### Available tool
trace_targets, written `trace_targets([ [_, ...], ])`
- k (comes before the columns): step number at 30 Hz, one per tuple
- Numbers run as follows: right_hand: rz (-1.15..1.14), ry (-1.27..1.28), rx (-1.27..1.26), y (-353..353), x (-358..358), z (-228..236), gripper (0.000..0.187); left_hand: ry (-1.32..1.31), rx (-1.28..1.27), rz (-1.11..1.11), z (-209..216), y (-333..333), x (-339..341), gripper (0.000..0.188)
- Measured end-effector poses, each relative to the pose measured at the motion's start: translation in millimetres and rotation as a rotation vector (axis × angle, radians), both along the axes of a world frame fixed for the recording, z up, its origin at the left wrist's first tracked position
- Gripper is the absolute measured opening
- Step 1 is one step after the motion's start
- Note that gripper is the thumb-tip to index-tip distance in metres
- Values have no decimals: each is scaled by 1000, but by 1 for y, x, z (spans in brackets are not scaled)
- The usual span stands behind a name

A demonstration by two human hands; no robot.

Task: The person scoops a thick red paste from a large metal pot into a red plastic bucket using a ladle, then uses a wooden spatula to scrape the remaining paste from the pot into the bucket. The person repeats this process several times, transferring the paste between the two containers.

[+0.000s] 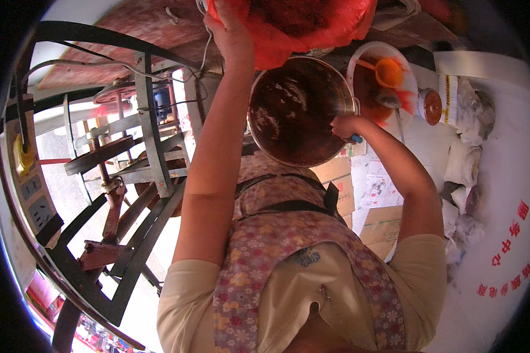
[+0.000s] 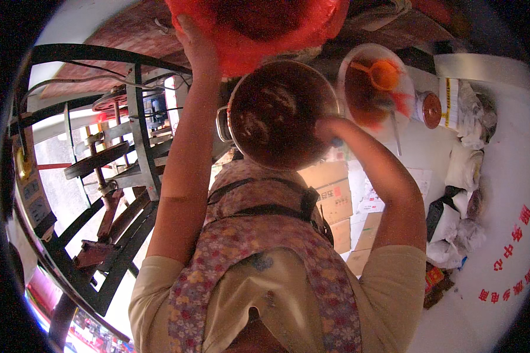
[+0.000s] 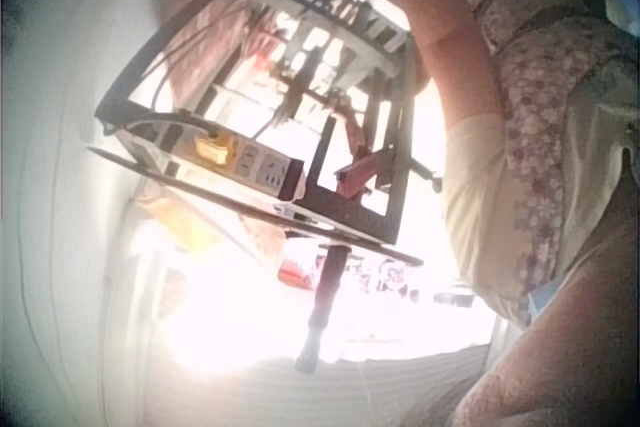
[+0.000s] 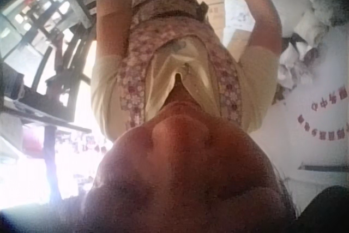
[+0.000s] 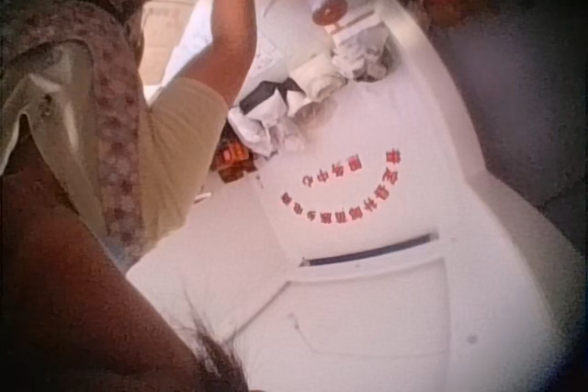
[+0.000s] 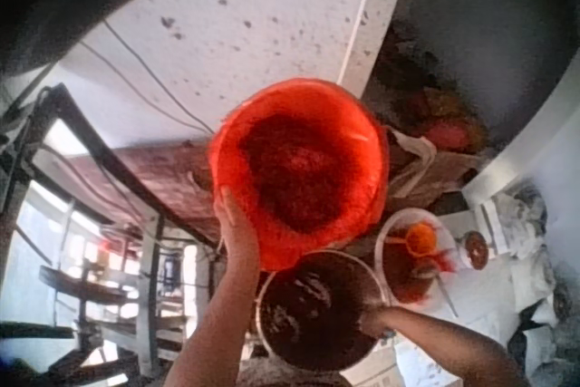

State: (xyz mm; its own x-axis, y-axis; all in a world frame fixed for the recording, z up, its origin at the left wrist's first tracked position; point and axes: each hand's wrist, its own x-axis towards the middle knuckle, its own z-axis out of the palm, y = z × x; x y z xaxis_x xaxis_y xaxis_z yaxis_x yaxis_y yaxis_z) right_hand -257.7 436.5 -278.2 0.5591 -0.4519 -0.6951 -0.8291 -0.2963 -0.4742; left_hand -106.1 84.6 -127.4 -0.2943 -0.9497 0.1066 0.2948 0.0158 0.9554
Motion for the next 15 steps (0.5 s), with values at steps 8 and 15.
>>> trace_targets([
  [8, -869, -38, 498, -3, 23, 73, 21, 119, 94, -1, 16, -2, -1, 77],
  [15, -1105, -226, 672, -13, 63, 45, 52, -35, 110, 114, 22, 5, -3, 74],
])
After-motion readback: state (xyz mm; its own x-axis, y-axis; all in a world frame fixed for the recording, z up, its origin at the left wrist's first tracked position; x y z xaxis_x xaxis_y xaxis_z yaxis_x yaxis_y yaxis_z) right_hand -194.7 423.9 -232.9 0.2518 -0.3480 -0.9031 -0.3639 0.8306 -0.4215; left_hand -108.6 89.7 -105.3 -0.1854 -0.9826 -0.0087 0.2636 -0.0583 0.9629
